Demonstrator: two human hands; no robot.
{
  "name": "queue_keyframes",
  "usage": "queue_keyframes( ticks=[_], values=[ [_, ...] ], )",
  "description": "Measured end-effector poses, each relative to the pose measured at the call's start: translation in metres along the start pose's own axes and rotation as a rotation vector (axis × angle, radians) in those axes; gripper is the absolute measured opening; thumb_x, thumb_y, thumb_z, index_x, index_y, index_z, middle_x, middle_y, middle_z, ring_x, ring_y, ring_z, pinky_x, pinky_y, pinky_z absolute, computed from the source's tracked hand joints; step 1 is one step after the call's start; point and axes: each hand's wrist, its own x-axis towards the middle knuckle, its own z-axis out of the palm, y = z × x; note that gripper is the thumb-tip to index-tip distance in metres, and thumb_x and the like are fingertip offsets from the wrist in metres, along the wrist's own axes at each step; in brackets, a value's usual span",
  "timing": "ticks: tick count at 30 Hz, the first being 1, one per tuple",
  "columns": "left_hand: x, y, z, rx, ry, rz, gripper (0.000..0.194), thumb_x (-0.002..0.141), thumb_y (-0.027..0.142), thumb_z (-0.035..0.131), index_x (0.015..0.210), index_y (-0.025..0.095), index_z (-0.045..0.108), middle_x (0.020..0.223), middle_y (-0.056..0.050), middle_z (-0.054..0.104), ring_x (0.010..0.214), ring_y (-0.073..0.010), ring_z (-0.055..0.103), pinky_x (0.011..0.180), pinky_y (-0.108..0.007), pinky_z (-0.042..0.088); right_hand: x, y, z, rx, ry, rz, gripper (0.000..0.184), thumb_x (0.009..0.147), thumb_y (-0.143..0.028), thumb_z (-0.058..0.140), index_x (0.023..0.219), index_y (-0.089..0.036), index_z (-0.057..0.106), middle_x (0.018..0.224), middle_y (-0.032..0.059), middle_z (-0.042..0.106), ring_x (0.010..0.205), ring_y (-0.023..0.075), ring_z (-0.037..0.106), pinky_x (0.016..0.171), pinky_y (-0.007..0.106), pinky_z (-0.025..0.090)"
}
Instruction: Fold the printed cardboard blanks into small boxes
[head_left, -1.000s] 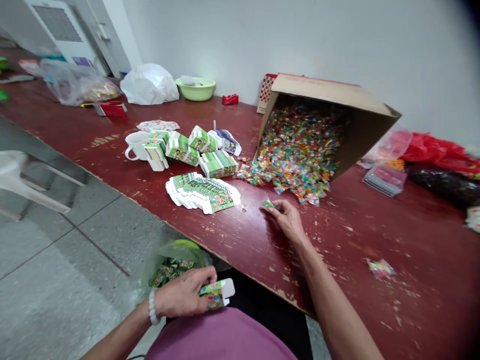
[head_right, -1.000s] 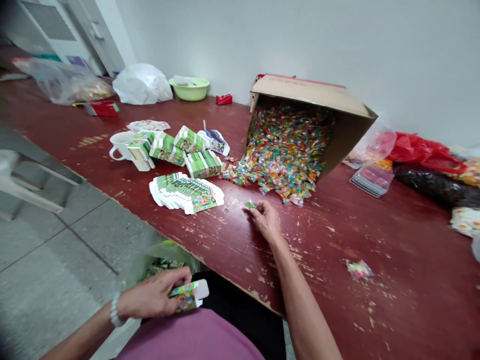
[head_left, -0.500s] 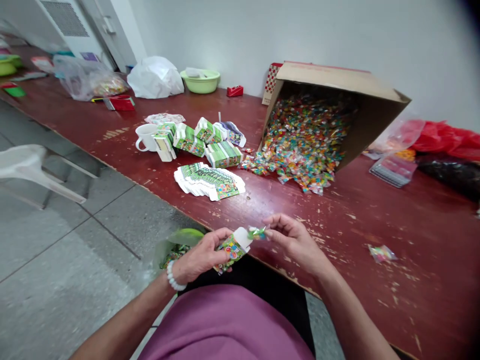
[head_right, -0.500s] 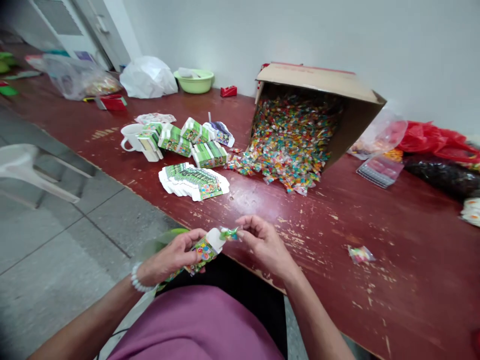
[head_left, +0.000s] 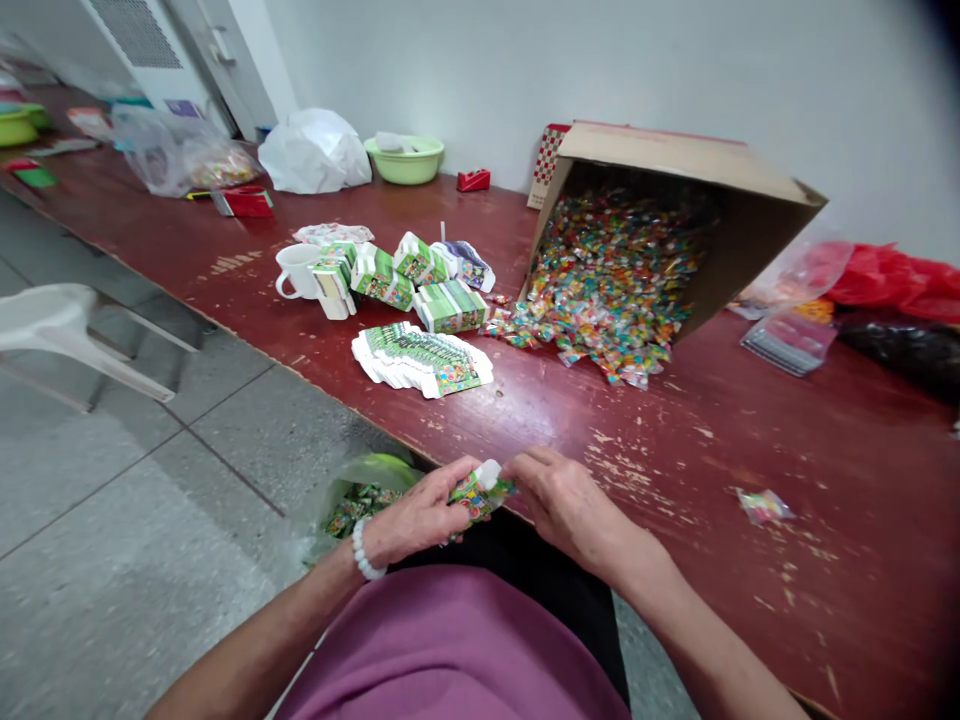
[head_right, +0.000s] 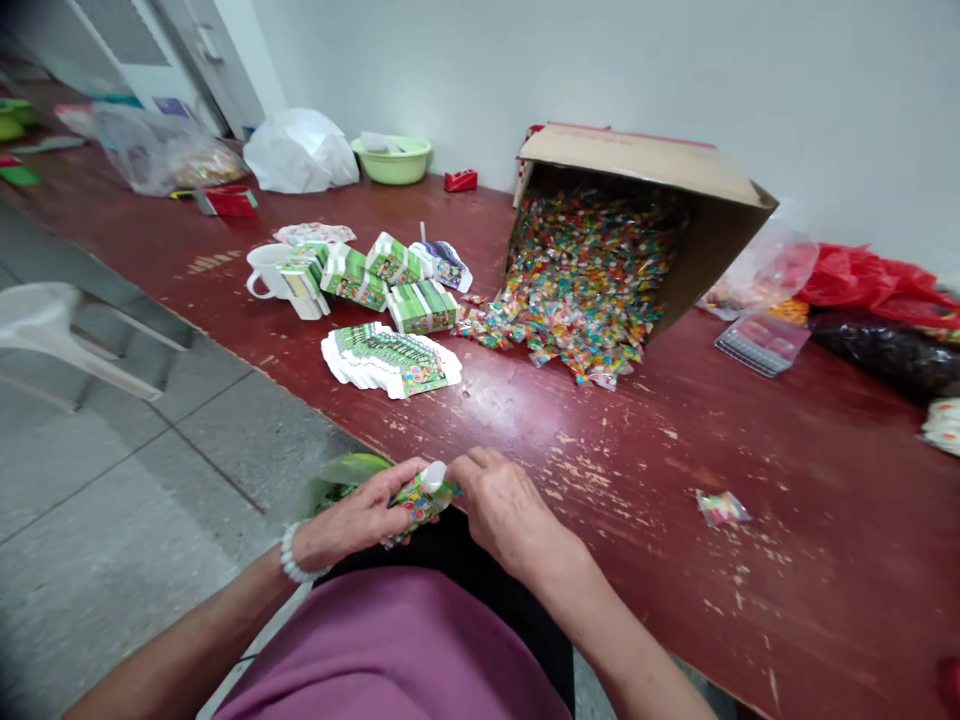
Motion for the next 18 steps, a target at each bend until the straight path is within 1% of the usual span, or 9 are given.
queue_keyframes(
  ticks=[3, 6, 9, 12, 14, 15, 17, 18],
  values=[
    [0.003, -0.005, 0.001, 0.035, 0.003, 0.004, 0.032, 0.072, 0.016, 0.053, 0.104, 0.02, 0.058, 0.086, 0.0, 0.055, 0.072, -0.0125, 0.048, 0.061, -0.021, 0.04, 0.001, -0.004, 0.004, -0.046, 0.003, -0.018, 0.018, 0.086, -0.006, 0.057, 0.094, -0.021, 0.063, 0.085, 0.0045, 0.066, 0.078, 0.0191, 0.063, 0.065, 0.026, 0.042],
    [0.006, -0.01, 0.002, 0.009, -0.005, -0.017, 0.038, 0.068, 0.014, 0.051, 0.105, 0.021, 0.056, 0.085, 0.001, 0.056, 0.068, -0.0123, 0.047, 0.058, -0.021, 0.038, 0.003, -0.006, 0.007, -0.096, 0.027, -0.015, 0.012, 0.088, -0.011, 0.058, 0.091, -0.022, 0.062, 0.081, 0.0031, 0.067, 0.077, 0.0195, 0.062, 0.067, 0.028, 0.04],
    [0.006, -0.012, 0.003, 0.037, 0.029, -0.033, 0.034, 0.07, 0.015, 0.051, 0.103, 0.021, 0.056, 0.08, 0.002, 0.053, 0.065, -0.0117, 0.045, 0.056, -0.021, 0.036, 0.003, -0.007, 0.009, -0.25, 0.075, 0.008, 0.008, 0.086, -0.015, 0.064, 0.084, -0.022, 0.061, 0.078, 0.0048, 0.068, 0.075, 0.0222, 0.059, 0.068, 0.033, 0.037],
    [0.007, -0.012, 0.006, 0.127, 0.044, -0.002, 0.031, 0.068, 0.012, 0.05, 0.097, 0.021, 0.056, 0.079, 0.002, 0.051, 0.068, -0.0124, 0.045, 0.06, -0.022, 0.037, 0.003, -0.011, 0.014, -0.313, 0.093, -0.045, 0.012, 0.085, -0.011, 0.062, 0.08, -0.022, 0.061, 0.076, 0.0058, 0.067, 0.074, 0.0227, 0.057, 0.068, 0.035, 0.035],
    [0.009, -0.014, 0.009, 0.136, 0.058, 0.045, 0.033, 0.064, 0.01, 0.051, 0.095, 0.021, 0.057, 0.082, 0.002, 0.053, 0.074, -0.0139, 0.048, 0.064, -0.023, 0.04, 0.004, -0.013, 0.018, -0.251, 0.091, -0.053, 0.014, 0.086, -0.009, 0.057, 0.083, -0.022, 0.061, 0.076, 0.0056, 0.067, 0.073, 0.0223, 0.058, 0.07, 0.035, 0.038],
    [0.01, -0.016, 0.01, 0.104, 0.06, 0.05, 0.035, 0.064, 0.01, 0.051, 0.097, 0.021, 0.056, 0.084, 0.001, 0.055, 0.074, -0.0141, 0.048, 0.065, -0.023, 0.041, 0.004, -0.013, 0.019, -0.182, 0.09, -0.033, 0.015, 0.087, -0.009, 0.055, 0.086, -0.022, 0.061, 0.077, 0.0053, 0.067, 0.073, 0.022, 0.059, 0.07, 0.034, 0.039],
    [0.011, -0.019, 0.013, -0.026, 0.04, 0.008, 0.042, 0.066, 0.013, 0.052, 0.107, 0.022, 0.054, 0.084, 0.001, 0.056, 0.068, -0.0132, 0.049, 0.06, -0.024, 0.042, 0.003, -0.008, 0.019, 0.028, 0.099, 0.034, 0.019, 0.088, -0.009, 0.051, 0.098, -0.021, 0.061, 0.081, 0.0045, 0.069, 0.071, 0.0204, 0.062, 0.068, 0.032, 0.043],
    [0.011, -0.02, 0.014, -0.104, 0.029, -0.028, 0.045, 0.067, 0.015, 0.051, 0.111, 0.022, 0.052, 0.084, 0.001, 0.057, 0.065, -0.0128, 0.049, 0.058, -0.024, 0.042, 0.002, -0.005, 0.019, 0.141, 0.127, 0.075, 0.021, 0.088, -0.01, 0.049, 0.104, -0.021, 0.059, 0.083, 0.004, 0.07, 0.07, 0.0191, 0.062, 0.066, 0.03, 0.044]
  ],
)
